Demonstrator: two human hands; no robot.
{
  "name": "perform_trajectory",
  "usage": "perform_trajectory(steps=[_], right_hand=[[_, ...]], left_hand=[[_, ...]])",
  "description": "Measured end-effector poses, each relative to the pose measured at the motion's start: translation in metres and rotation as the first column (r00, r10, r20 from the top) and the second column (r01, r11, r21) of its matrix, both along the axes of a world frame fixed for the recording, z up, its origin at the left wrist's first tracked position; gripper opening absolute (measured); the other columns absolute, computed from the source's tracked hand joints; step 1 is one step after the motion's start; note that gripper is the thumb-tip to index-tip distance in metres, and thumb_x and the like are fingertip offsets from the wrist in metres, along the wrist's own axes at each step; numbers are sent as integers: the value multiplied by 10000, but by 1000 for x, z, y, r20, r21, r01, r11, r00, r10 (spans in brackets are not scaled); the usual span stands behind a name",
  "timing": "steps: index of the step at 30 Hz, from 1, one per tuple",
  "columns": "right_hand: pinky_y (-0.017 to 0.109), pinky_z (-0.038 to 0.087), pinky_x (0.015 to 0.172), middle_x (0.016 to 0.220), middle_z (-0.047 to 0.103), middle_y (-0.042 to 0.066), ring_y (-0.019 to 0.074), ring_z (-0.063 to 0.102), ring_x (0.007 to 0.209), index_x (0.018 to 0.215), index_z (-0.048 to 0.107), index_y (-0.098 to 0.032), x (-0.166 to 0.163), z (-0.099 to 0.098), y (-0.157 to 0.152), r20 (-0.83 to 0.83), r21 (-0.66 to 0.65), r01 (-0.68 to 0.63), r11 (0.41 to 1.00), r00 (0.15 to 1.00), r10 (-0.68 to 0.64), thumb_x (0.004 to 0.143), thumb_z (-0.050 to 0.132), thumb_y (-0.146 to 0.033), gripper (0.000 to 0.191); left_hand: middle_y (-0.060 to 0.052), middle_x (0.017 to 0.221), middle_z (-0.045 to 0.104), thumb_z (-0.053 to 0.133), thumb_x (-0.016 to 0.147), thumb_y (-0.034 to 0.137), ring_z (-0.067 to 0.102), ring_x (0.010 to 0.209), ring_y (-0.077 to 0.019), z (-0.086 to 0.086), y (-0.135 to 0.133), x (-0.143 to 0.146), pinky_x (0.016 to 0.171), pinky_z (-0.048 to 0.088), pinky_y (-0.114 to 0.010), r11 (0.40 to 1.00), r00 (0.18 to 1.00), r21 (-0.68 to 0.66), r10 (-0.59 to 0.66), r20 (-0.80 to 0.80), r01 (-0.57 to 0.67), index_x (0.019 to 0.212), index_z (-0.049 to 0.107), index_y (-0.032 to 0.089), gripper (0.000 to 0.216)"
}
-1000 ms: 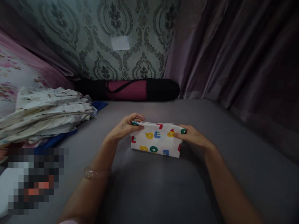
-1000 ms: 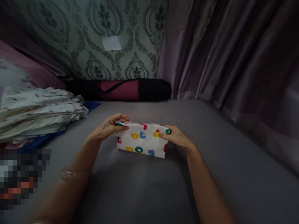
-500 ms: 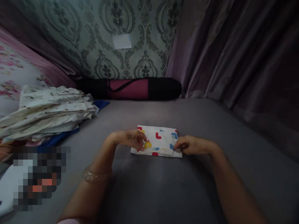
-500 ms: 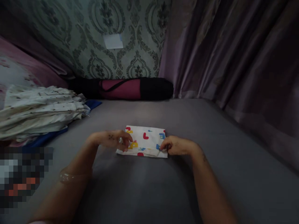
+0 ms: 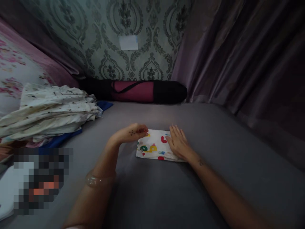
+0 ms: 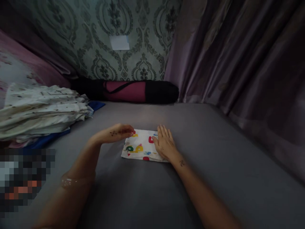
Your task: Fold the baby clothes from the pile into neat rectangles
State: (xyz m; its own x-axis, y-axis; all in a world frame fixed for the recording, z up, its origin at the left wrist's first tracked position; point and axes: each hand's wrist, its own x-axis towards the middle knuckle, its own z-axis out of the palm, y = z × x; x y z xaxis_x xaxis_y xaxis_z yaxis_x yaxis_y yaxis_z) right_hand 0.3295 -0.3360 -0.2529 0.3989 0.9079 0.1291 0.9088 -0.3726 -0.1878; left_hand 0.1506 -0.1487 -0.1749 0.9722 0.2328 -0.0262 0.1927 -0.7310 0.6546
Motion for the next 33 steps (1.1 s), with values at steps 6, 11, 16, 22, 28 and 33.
perform_trajectory(steps=[6, 11, 16, 22, 28, 33], right_hand=[[462, 131, 1164, 1537, 248, 188, 293, 186, 1430, 1469, 276, 0, 7, -18, -1, -40, -127, 3, 992, 999, -8, 962, 188, -496, 714], [461, 109, 1169, 1547, 224, 175, 276, 161, 1439, 1478, 257, -11, -1, 1, 8, -70, -140, 16, 990, 997, -27, 961, 153, -498, 718], [425, 103, 1177, 1557, 205, 150, 243, 145, 1445, 1486, 247, -29, -28, 3, 26, -15, -60, -108, 992, 994, 108, 962, 154, -496, 708], [421, 120, 1172, 1555, 214, 159, 257, 154, 1441, 1477, 262, -12, -34, -18, 30, -26, -108, -120, 987, 993, 118, 961, 195, -476, 697], [441, 130, 1163, 1536, 256, 183, 276, 196, 1430, 1471, 287, -23, -36, 8, 38, -108, -177, -127, 976, 988, 110, 954, 197, -518, 721], [433, 79, 1169, 1553, 229, 147, 249, 135, 1446, 1483, 261, -39, -65, 16, 62, -96, -65, -129, 990, 988, 122, 966, 144, -513, 711]], left_hand=[[-45, 851, 683, 508, 862, 406, 573, 715, -147, -7, 9, -2, 634, 412, -235, 1000, 1000, -17, -8, -30, 8, 1070, 657, 166, 352], [-58, 830, 678, 477, 866, 376, 567, 699, -148, -6, 12, -6, 624, 406, -237, 997, 996, 70, 24, -80, -19, 1059, 645, 127, 357], [-54, 849, 688, 461, 875, 367, 581, 726, -145, -6, 13, -6, 646, 413, -233, 997, 998, 69, 37, -52, -33, 1032, 644, 142, 330], [-50, 834, 685, 464, 878, 368, 573, 711, -138, -7, 20, -10, 636, 412, -230, 997, 997, 61, 55, -46, -53, 1044, 640, 140, 333], [-41, 782, 674, 476, 873, 357, 563, 680, -131, -3, 25, -17, 612, 410, -223, 994, 995, 54, 98, -3, -98, 1034, 645, 135, 322], [-48, 790, 683, 482, 869, 335, 585, 689, -137, -4, 28, -17, 614, 420, -228, 988, 988, 57, 138, 67, -142, 1037, 653, 130, 316]])
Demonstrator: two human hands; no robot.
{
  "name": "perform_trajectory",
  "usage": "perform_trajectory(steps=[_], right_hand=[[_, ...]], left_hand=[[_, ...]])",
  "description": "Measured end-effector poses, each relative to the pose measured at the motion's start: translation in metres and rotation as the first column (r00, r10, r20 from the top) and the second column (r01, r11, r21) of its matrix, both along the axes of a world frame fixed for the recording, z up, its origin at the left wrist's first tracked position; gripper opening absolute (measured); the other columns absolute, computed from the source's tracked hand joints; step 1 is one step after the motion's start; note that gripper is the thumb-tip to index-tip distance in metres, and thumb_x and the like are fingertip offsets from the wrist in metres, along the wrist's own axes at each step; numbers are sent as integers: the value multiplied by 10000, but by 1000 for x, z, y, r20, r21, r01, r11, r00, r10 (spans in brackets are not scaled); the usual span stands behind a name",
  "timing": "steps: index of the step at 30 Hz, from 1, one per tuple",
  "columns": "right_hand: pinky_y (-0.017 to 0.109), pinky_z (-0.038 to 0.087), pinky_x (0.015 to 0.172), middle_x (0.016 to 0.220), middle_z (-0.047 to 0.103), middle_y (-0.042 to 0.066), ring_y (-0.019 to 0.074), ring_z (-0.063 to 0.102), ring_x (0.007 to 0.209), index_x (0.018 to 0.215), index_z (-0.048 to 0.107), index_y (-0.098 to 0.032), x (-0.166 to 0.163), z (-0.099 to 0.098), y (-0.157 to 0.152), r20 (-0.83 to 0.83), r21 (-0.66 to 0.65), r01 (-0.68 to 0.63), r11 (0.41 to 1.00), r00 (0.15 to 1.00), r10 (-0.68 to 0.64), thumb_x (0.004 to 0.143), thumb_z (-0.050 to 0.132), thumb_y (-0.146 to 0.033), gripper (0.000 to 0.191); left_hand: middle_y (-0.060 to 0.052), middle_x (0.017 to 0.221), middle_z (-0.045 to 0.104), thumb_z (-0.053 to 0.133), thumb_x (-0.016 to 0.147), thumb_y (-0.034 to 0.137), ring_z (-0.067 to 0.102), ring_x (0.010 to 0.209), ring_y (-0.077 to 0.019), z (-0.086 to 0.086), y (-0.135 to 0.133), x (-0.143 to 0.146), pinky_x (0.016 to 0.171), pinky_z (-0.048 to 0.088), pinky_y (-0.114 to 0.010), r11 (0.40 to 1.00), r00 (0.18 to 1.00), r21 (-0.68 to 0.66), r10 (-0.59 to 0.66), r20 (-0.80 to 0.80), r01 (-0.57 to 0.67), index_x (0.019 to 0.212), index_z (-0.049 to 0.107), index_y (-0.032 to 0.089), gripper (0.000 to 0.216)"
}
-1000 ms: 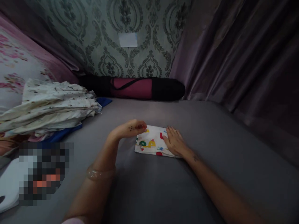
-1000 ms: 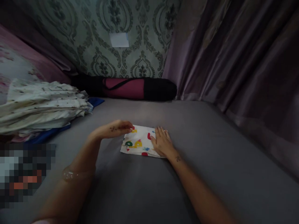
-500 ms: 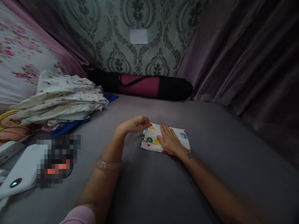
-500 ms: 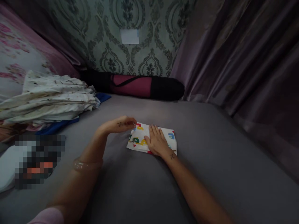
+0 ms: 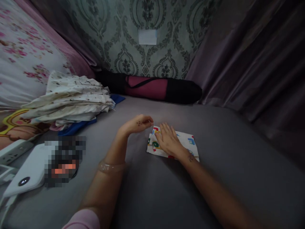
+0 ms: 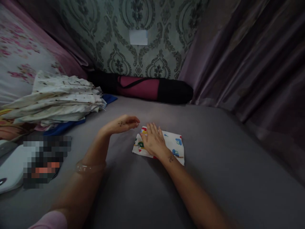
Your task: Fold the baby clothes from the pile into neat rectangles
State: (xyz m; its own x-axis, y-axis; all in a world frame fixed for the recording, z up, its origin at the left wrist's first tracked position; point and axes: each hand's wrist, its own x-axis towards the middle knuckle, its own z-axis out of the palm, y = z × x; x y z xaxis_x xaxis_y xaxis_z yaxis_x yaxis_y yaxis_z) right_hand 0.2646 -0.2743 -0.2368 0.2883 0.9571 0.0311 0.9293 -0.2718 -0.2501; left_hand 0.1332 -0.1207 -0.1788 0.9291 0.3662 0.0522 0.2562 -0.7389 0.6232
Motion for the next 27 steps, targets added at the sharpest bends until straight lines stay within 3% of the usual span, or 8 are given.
perform_trajectory(steps=[7, 12, 15, 23, 27], right_hand=[[443, 88, 1165, 1538, 264, 157, 270, 183, 1433, 1468, 297, -27, -16, -29, 9, 68, -31, -32, 999, 997, 34, 961, 237, -455, 666], [480, 114, 1157, 1551, 223, 164, 288, 169, 1435, 1480, 266, -36, -12, -17, 9, 62, -59, -68, 996, 995, 72, 959, 252, -445, 662], [478, 88, 1164, 1567, 170, 153, 266, 121, 1448, 1487, 244, -41, -20, -9, 8, 79, 5, -138, 990, 987, 138, 964, 256, -410, 640], [439, 87, 1173, 1532, 282, 167, 264, 143, 1443, 1444, 350, -32, -43, -23, 8, 35, 28, -249, 968, 968, 248, 975, 224, -465, 651], [437, 87, 1176, 1532, 280, 167, 251, 153, 1442, 1447, 340, -33, -36, -17, 5, -67, 29, -283, 959, 956, 285, 978, 238, -458, 641]], left_hand=[[-64, 824, 704, 487, 867, 327, 611, 698, -146, 0, 2, -1, 629, 440, -236, 996, 997, 20, 82, -16, -82, 1007, 663, 119, 307], [-73, 848, 709, 493, 867, 319, 623, 728, -149, 0, 2, -2, 642, 444, -233, 998, 998, 14, 55, -12, -55, 1038, 656, 116, 312], [-67, 845, 708, 491, 863, 317, 623, 734, -150, -2, 4, -2, 656, 449, -238, 999, 999, 25, 42, -2, -42, 1037, 655, 123, 308], [-82, 883, 710, 491, 848, 328, 638, 772, -168, -6, 7, -3, 680, 460, -251, 996, 994, 9, 93, -50, -93, 1016, 656, 119, 315], [-75, 881, 713, 497, 832, 341, 635, 762, -163, -16, 7, 2, 675, 461, -244, 999, 993, -12, 45, -109, -47, 1017, 639, 128, 316]])
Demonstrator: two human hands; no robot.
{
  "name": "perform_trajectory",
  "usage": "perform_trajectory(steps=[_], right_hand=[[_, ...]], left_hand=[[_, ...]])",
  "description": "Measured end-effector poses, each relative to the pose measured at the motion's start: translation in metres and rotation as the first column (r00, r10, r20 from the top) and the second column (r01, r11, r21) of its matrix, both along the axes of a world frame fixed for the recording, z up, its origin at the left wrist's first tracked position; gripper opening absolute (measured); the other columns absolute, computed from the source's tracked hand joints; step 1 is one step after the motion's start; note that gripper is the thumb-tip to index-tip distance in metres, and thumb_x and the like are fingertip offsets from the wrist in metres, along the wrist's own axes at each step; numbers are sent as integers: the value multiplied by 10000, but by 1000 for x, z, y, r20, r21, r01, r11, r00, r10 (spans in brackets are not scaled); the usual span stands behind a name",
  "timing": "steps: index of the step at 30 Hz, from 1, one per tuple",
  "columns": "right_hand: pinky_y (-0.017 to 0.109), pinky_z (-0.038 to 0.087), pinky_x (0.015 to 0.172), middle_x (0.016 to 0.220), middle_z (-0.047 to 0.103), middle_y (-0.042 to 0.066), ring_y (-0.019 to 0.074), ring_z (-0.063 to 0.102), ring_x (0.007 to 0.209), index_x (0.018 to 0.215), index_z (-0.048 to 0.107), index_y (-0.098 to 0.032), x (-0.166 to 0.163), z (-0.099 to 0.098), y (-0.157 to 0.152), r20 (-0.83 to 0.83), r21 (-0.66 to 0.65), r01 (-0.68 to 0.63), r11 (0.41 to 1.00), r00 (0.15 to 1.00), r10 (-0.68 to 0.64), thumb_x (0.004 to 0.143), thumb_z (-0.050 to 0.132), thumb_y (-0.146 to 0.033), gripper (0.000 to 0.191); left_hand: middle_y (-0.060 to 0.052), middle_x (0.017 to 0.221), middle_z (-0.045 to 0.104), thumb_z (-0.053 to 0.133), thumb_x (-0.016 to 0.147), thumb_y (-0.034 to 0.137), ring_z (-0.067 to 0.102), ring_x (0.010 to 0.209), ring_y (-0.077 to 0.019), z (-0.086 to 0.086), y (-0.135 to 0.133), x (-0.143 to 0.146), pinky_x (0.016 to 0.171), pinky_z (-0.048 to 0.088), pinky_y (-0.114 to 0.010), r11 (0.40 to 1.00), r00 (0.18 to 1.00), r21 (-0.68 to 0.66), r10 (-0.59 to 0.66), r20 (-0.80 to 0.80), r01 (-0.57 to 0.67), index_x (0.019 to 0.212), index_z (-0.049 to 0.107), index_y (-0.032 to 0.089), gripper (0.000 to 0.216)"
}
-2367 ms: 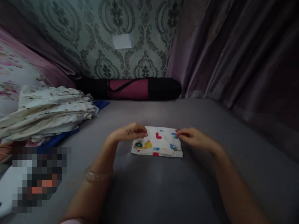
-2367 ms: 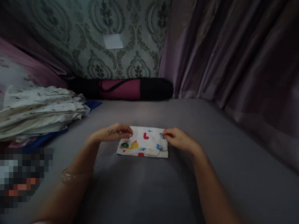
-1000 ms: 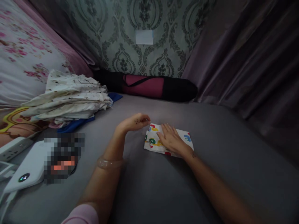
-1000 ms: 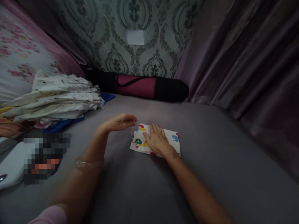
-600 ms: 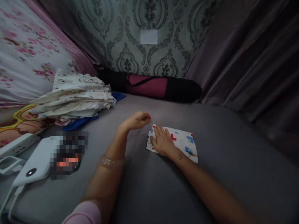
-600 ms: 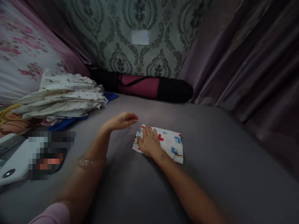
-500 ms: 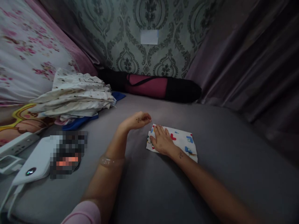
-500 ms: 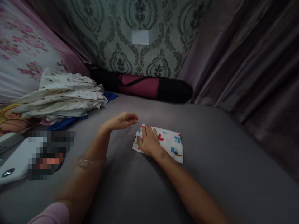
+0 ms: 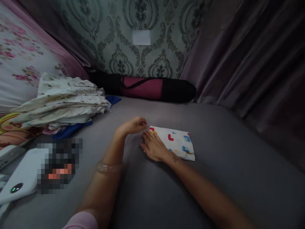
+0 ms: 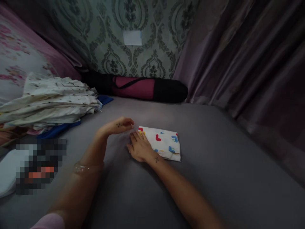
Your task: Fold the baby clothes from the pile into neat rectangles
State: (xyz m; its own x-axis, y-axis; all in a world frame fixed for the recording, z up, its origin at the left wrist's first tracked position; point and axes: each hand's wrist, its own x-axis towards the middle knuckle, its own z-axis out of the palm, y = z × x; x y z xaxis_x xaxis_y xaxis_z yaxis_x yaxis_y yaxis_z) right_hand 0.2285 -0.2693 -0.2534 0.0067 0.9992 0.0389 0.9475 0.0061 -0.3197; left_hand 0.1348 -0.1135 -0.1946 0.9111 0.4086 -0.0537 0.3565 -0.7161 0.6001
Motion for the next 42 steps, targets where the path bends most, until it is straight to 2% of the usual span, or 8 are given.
perform_trajectory(steps=[10, 13, 16, 19, 22, 28, 36, 42], right_hand=[[377, 150, 1174, 1549, 271, 76, 189, 181, 1438, 1466, 346, -160, 26, 33, -81, -242, -136, -116, 984, 967, 81, 978, 300, -415, 552], [342, 308, 1102, 1423, 493, 28, 182, 426, 1316, 1336, 535, -247, 44, 41, -103, -346, -128, -87, 988, 937, 38, 956, 367, -393, 440], [297, 467, 879, 1114, 696, 26, 180, 629, 1014, 1088, 682, -243, 70, 43, -117, -407, -68, 197, 978, 890, -207, 939, 374, -388, 371], [294, 456, 657, 855, 721, 69, 211, 653, 786, 946, 698, -199, 97, 36, -129, -235, -82, 589, 804, 773, -589, 912, 381, -445, 403], [308, 395, 573, 746, 701, 113, 247, 649, 711, 812, 696, -183, 112, 25, -136, -5, -158, 748, 645, 652, -758, 879, 378, -577, 511], [332, 426, 631, 914, 710, 147, 286, 666, 834, 916, 681, -175, 100, 13, -124, 14, -186, 769, 612, 625, -781, 858, 438, -573, 470], [297, 438, 689, 931, 684, 98, 228, 638, 847, 964, 611, -170, 93, 7, -111, -254, -79, 772, 630, 596, -762, 811, 524, -306, 222], [247, 422, 605, 774, 608, 1, 158, 575, 707, 816, 525, -198, 89, -2, -105, -641, -119, 856, 502, 320, -697, 674, 636, -248, 187]], left_hand=[[-88, 907, 700, 510, 827, 321, 617, 767, -170, -25, -8, 23, 658, 433, -244, 997, 989, 13, -74, -128, 76, 999, 635, 123, 291], [-83, 923, 698, 526, 821, 322, 615, 774, -170, -28, -9, 24, 651, 426, -241, 996, 982, 3, -83, -170, 84, 997, 640, 135, 281], [-83, 922, 691, 527, 822, 321, 609, 766, -165, -29, -11, 24, 653, 424, -240, 998, 987, 32, -55, -148, 60, 1023, 631, 138, 291], [-86, 921, 676, 525, 829, 326, 598, 776, -169, -27, -19, 29, 686, 437, -255, 994, 994, 85, -60, -95, 68, 1010, 628, 144, 276], [-115, 1015, 643, 509, 844, 272, 591, 888, -193, -28, -35, 39, 808, 450, -300, 982, 994, 164, -104, 32, 97, 1066, 609, 138, 278], [-136, 1212, 570, 499, 861, 231, 515, 1134, -252, -36, -73, 71, 985, 400, -396, 946, 945, 198, -289, 152, 257, 1213, 519, 161, 360], [-144, 1344, 484, 505, 681, 41, 394, 1278, -265, -16, -101, 123, 1087, 313, -423, 759, 785, 307, -617, 58, 574, 1346, 408, 142, 679], [-147, 1487, 362, 544, 667, 61, 225, 1404, -329, -10, -116, 152, 1100, 270, -506, 665, 724, 295, -666, -181, 686, 1407, 364, 185, 772]])
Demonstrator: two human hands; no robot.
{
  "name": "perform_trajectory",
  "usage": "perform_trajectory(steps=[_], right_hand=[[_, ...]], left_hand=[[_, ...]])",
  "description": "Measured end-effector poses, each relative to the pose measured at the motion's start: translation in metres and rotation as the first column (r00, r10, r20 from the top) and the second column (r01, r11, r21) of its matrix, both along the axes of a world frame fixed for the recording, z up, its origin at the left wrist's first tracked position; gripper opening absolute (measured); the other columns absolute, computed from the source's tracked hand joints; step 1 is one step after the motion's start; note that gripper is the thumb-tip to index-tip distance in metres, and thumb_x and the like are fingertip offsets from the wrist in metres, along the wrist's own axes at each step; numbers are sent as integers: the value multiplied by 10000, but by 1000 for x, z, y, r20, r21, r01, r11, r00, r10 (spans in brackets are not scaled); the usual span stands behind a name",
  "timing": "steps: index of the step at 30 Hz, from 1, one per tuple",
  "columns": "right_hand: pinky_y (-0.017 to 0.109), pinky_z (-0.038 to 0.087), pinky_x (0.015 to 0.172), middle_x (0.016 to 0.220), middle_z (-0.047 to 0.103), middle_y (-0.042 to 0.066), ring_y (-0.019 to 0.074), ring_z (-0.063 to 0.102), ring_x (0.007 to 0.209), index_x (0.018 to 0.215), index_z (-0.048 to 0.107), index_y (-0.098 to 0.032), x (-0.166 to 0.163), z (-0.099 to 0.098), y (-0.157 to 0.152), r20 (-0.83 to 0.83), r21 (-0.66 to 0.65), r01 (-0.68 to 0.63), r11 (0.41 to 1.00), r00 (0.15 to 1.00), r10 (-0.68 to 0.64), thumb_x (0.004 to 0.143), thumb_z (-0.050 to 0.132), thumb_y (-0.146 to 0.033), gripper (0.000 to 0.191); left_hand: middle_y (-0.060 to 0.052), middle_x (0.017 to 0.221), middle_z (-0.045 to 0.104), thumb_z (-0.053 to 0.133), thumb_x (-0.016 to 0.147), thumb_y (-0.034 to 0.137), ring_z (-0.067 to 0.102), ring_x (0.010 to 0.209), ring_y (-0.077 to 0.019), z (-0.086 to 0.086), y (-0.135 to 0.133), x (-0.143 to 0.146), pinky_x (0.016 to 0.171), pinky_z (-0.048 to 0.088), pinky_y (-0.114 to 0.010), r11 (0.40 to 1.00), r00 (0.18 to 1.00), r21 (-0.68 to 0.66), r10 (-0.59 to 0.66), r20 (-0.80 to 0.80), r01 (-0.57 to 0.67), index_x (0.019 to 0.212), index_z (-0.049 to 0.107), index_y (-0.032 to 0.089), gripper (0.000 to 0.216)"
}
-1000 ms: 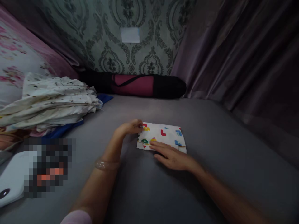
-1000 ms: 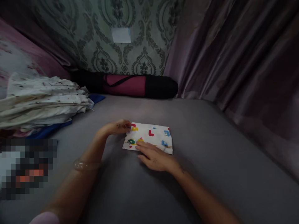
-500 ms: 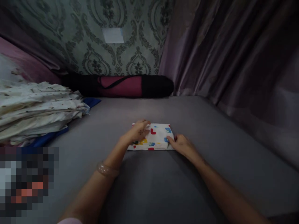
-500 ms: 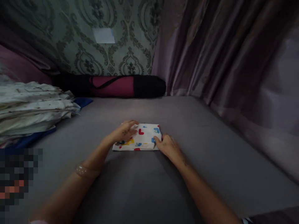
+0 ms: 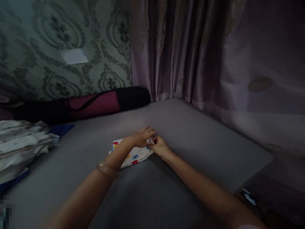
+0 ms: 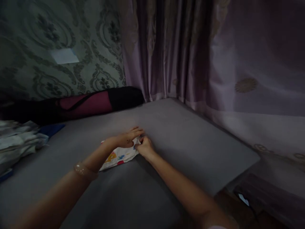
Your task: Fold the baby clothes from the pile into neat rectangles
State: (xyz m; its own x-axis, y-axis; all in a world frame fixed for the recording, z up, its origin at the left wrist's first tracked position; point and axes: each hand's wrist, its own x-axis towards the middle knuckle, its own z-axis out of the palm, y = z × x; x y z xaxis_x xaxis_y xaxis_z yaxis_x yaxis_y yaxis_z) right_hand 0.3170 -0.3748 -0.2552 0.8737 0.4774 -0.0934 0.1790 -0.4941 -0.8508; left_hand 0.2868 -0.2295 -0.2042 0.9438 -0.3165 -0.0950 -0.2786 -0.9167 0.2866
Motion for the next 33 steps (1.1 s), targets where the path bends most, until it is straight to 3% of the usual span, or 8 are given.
perform_trajectory(steps=[6, 11, 15, 19, 22, 25, 28, 33], right_hand=[[235, 420, 621, 739, 528, -47, 117, 503, 660, 784, 421, -226, -1, 15, -15, 99, 349, -145, 926, 988, 117, 664, 610, -226, 223], [250, 450, 680, 836, 579, -32, 124, 548, 744, 836, 440, -231, 4, 76, -38, 303, 377, -357, 854, 919, 251, 723, 587, -216, 186], [299, 499, 768, 980, 637, 9, 150, 614, 887, 854, 434, -240, 16, 126, -56, 337, 508, -400, 763, 907, 251, 785, 622, -327, 218], [352, 496, 856, 1132, 640, 55, 186, 617, 1024, 964, 516, -243, 51, 142, -83, 245, 598, -310, 739, 949, 200, 863, 531, -502, 278], [391, 473, 910, 1231, 621, 119, 228, 591, 1120, 1069, 584, -198, 80, 120, -100, -136, 611, -66, 789, 973, 186, 955, 181, -569, 560], [430, 454, 946, 1269, 602, 172, 262, 593, 1130, 1216, 564, -119, 88, 83, -108, -478, 630, 107, 769, 833, 276, 950, 75, -554, 706], [458, 414, 1002, 1299, 600, 116, 270, 592, 1139, 1305, 526, -173, 77, 53, -115, -592, 731, 197, 654, 660, 463, 934, 239, -543, 597], [501, 453, 950, 1125, 686, 170, 302, 654, 1035, 1256, 560, -118, 78, 36, -147, -789, 573, 400, 715, 507, 347, 905, 177, -645, 740]], left_hand=[[-102, 1446, 442, 589, 693, 112, 186, 1420, -343, 46, -19, -2, 1099, 121, -608, 996, 995, 73, -49, -86, 56, 1421, 327, 267, 789], [-6, 1021, 667, 588, 728, 161, 567, 1065, -224, 112, -28, -13, 1111, 141, -521, 997, 997, 38, -64, -30, 65, 1107, 570, 236, 388], [22, 757, 625, 573, 777, 250, 587, 765, -156, 150, -33, -22, 909, 388, -354, 998, 996, -56, 23, 88, -18, 911, 630, 191, 156], [-1, 665, 591, 531, 826, 313, 579, 692, -160, 170, -42, -33, 600, 402, -246, 966, 977, -219, 170, 130, -139, 824, 656, 163, 195], [-16, 684, 607, 528, 844, 353, 603, 700, -170, 176, -51, -36, 546, 407, -229, 903, 956, -393, 248, 154, -171, 860, 658, 152, 239], [-21, 730, 647, 600, 801, 399, 627, 685, -163, 174, -59, -30, 540, 446, -211, 736, 938, -647, 333, 94, -196, 895, 650, 157, 264], [-19, 741, 674, 683, 734, 392, 633, 617, -137, 155, -60, -13, 531, 473, -199, 443, 910, -856, 407, -75, -268, 902, 644, 165, 285], [-22, 665, 679, 693, 721, 223, 619, 505, -125, 71, -63, 26, 500, 487, -207, -110, 758, -886, 478, -444, -450, 851, 636, 148, 160]])
